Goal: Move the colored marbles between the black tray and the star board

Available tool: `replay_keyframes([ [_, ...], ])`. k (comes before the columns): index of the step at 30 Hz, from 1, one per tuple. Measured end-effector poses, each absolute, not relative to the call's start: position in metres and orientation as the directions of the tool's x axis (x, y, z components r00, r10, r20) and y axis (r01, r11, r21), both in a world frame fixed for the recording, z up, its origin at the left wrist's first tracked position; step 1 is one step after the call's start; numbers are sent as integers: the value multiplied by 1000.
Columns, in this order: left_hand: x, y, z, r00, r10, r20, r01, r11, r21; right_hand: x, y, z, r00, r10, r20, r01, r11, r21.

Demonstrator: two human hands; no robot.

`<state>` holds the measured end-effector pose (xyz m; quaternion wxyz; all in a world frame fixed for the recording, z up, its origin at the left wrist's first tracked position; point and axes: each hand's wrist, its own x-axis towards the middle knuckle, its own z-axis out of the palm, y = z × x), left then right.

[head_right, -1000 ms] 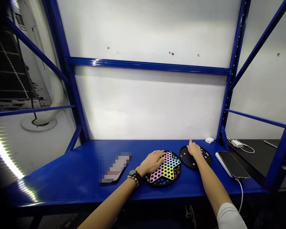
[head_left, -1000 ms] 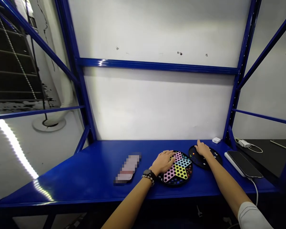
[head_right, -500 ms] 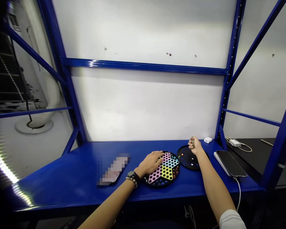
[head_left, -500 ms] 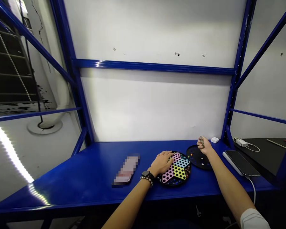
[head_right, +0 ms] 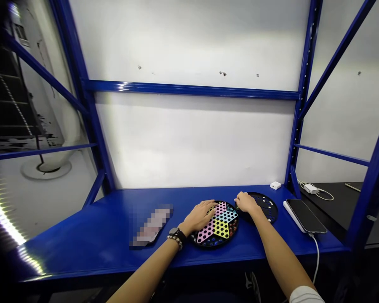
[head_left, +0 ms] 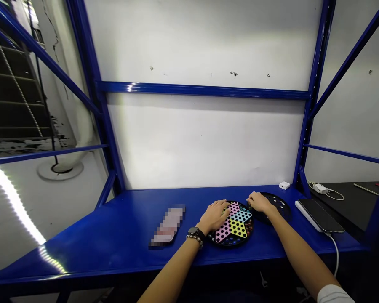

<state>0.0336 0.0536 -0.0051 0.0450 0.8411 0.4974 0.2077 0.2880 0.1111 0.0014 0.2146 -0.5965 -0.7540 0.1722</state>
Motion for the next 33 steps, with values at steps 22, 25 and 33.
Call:
replay_keyframes([
  [22,6,59,11,55,845,532,582,-460,671,257,98,11,-260,917,302,719,393,-574],
  [25,6,45,18,108,825,555,639,-485,597,232,84,7,-295,924,244,870,365,-331],
  [33,49,21,8,482,822,302,767,-563,308,228,66,9,-274,942,193,930,311,-195],
])
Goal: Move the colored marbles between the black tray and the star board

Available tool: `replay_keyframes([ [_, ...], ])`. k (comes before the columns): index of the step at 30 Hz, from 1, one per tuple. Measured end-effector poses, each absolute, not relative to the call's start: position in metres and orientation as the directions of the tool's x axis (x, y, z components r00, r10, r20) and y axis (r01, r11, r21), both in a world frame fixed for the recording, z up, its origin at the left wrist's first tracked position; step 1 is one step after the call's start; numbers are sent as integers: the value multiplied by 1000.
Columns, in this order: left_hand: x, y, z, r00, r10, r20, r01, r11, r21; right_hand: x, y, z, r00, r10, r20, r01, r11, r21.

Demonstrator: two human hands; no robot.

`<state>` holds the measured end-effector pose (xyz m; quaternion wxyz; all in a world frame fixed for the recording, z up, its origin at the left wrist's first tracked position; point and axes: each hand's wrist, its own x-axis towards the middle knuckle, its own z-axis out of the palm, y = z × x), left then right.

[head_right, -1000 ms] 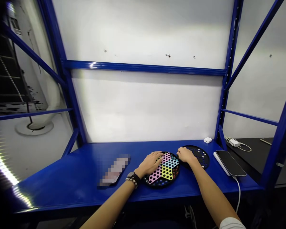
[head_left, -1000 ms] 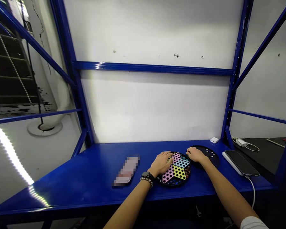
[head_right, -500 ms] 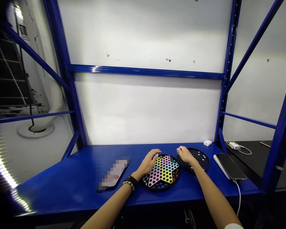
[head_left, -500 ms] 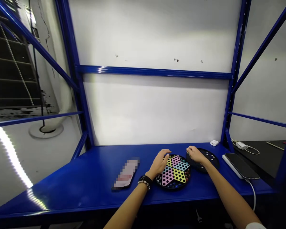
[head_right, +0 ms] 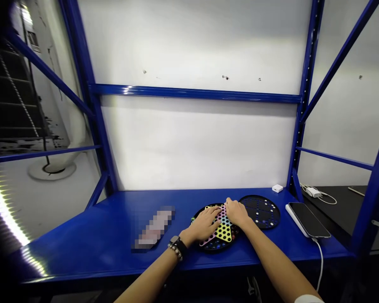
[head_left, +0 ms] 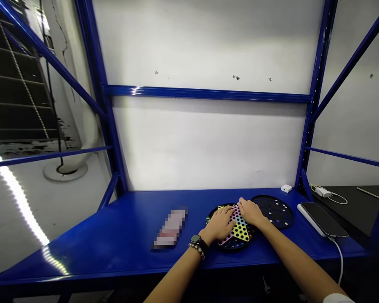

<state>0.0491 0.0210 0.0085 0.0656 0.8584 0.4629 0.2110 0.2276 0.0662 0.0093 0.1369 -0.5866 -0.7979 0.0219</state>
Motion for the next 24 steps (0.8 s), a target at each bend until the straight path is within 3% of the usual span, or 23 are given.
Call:
replay_keyframes([
  [4,44,25,8,521,807,277,742,-589,320,230,65,11,-292,936,198,922,331,-202],
  [7,22,28,21,446,802,399,747,-578,329,230,63,11,-287,936,202,913,331,-237],
  [10,-16,36,33,202,880,430,935,-304,182,232,62,10,-284,937,202,902,333,-276],
  [11,-31,40,35,132,929,346,981,-172,88,232,62,9,-284,937,203,898,335,-286],
  [13,-56,44,36,76,960,270,995,-89,36,233,63,7,-286,937,202,890,338,-305],
  [18,-85,47,30,145,971,188,989,-144,-20,234,64,5,-291,935,203,881,345,-324],
  [24,-83,53,36,201,965,170,978,-208,22,236,65,4,-303,925,228,865,367,-341],
])
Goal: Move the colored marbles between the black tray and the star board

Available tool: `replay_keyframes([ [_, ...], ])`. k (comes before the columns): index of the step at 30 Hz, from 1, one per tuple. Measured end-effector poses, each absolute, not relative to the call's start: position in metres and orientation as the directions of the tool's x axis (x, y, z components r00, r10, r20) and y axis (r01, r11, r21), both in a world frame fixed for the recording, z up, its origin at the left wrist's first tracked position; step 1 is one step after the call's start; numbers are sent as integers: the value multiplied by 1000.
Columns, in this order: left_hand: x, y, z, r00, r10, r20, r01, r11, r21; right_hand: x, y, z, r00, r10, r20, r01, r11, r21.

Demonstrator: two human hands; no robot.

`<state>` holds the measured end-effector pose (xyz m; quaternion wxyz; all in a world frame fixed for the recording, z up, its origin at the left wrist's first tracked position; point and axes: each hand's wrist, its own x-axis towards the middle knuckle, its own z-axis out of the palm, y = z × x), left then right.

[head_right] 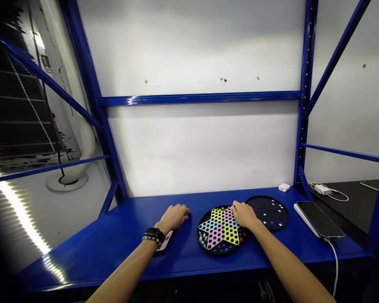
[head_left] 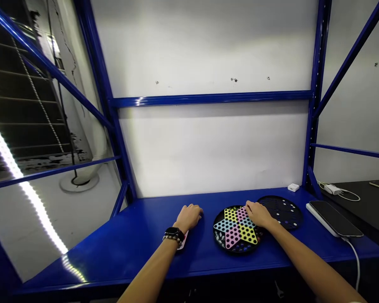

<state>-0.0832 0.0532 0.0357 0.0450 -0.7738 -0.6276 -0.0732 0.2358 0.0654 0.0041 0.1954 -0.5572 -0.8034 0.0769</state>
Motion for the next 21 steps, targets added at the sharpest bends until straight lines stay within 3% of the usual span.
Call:
replay_keyframes([
  [5,-60,46,45,257,941,221,950,-288,123,232,73,7,-283,905,317,794,406,-453],
  [12,-31,40,37,357,902,242,772,-431,467,165,83,24,-283,863,418,464,505,-728],
  [15,-37,42,28,240,914,326,739,-390,549,127,92,22,-290,875,387,404,479,-780],
  [21,-45,40,16,-59,844,534,666,-365,651,92,104,5,-324,859,396,489,511,-707],
])
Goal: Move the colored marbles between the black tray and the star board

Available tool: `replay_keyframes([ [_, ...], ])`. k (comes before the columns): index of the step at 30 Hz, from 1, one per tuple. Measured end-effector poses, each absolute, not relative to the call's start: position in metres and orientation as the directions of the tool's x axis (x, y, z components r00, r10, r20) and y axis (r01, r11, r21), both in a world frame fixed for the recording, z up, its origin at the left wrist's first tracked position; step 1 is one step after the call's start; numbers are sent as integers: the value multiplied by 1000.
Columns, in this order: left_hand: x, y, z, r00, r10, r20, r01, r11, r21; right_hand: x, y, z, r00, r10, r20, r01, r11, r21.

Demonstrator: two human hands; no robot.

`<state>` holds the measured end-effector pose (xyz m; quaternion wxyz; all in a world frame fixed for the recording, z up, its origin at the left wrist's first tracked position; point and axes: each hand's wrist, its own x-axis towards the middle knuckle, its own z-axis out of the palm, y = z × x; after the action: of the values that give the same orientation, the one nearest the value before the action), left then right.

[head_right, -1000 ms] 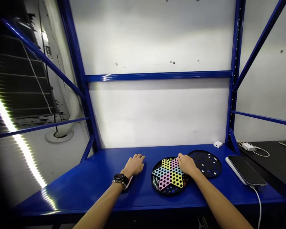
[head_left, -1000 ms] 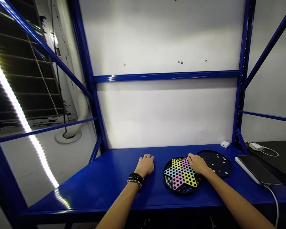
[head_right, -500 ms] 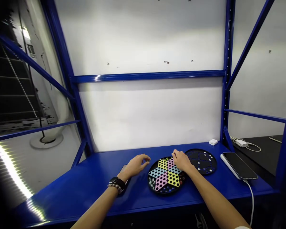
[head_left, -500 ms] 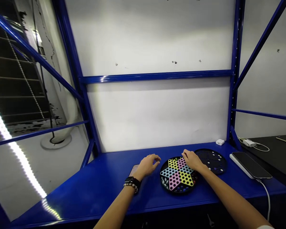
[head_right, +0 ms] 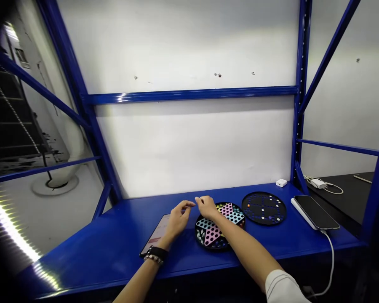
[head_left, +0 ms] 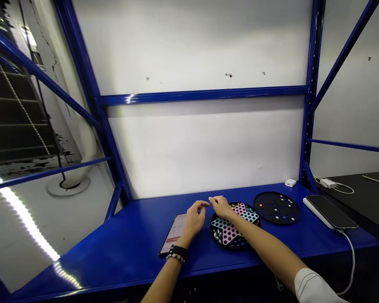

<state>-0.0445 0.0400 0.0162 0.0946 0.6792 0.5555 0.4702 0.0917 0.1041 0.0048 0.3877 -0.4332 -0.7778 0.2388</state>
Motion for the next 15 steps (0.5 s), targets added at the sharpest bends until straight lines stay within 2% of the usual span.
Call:
replay_keyframes([
  [5,-32,36,14,-71,833,549,610,-399,684,89,98,-5,-487,791,370,550,607,-574],
  [10,-28,30,16,-29,825,564,588,-442,677,92,85,1,-586,771,250,714,637,-291],
  [15,-31,26,16,-22,830,558,597,-436,673,100,78,13,-608,767,207,725,642,-250],
])
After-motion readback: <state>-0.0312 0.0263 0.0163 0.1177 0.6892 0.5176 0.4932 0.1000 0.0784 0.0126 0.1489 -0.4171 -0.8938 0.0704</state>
